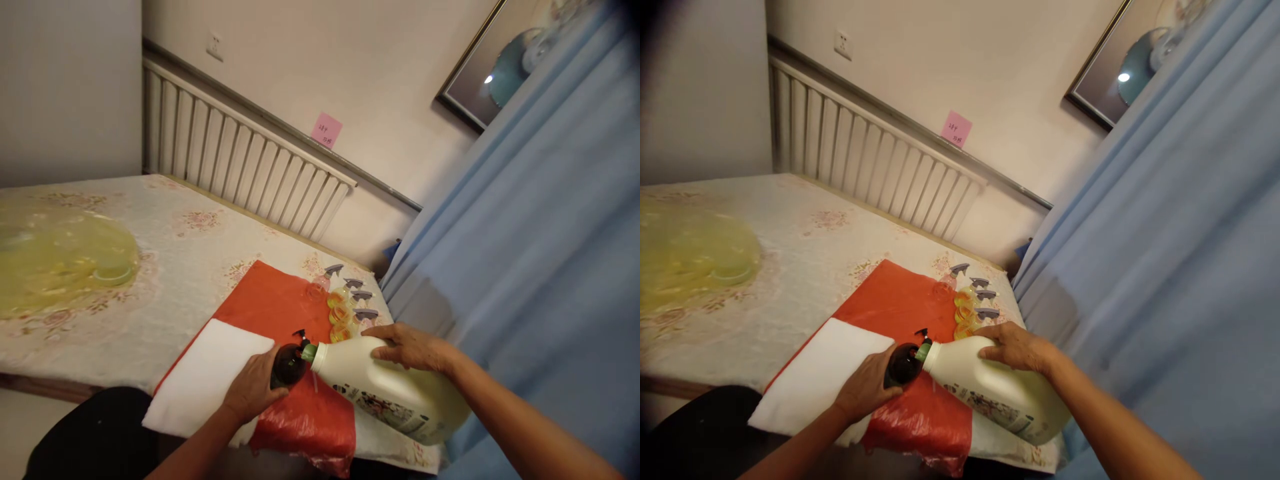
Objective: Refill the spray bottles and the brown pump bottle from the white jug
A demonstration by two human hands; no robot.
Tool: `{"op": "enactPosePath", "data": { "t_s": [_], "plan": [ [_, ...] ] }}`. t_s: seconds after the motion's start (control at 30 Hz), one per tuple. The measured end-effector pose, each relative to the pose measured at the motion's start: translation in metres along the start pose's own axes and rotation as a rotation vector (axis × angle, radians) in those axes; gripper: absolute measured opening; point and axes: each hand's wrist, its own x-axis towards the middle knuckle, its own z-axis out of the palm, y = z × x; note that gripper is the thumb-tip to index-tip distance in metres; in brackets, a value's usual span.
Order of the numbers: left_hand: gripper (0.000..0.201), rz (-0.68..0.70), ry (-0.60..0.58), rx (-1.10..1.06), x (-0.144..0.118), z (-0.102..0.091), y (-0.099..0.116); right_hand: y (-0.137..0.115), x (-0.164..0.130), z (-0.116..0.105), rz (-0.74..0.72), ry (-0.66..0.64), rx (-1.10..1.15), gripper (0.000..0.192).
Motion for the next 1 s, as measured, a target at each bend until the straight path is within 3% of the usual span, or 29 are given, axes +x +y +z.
{"op": "enactPosePath", "data": {
  "t_s": [1.0],
  "plan": [
    [0.089, -0.007, -0.002, -0.016, -0.0007, -0.0006, 0.0011, -0.0018, 0.0003, -0.0015, -0.008, 0.003, -0.034, 0.042]
  ]
}}
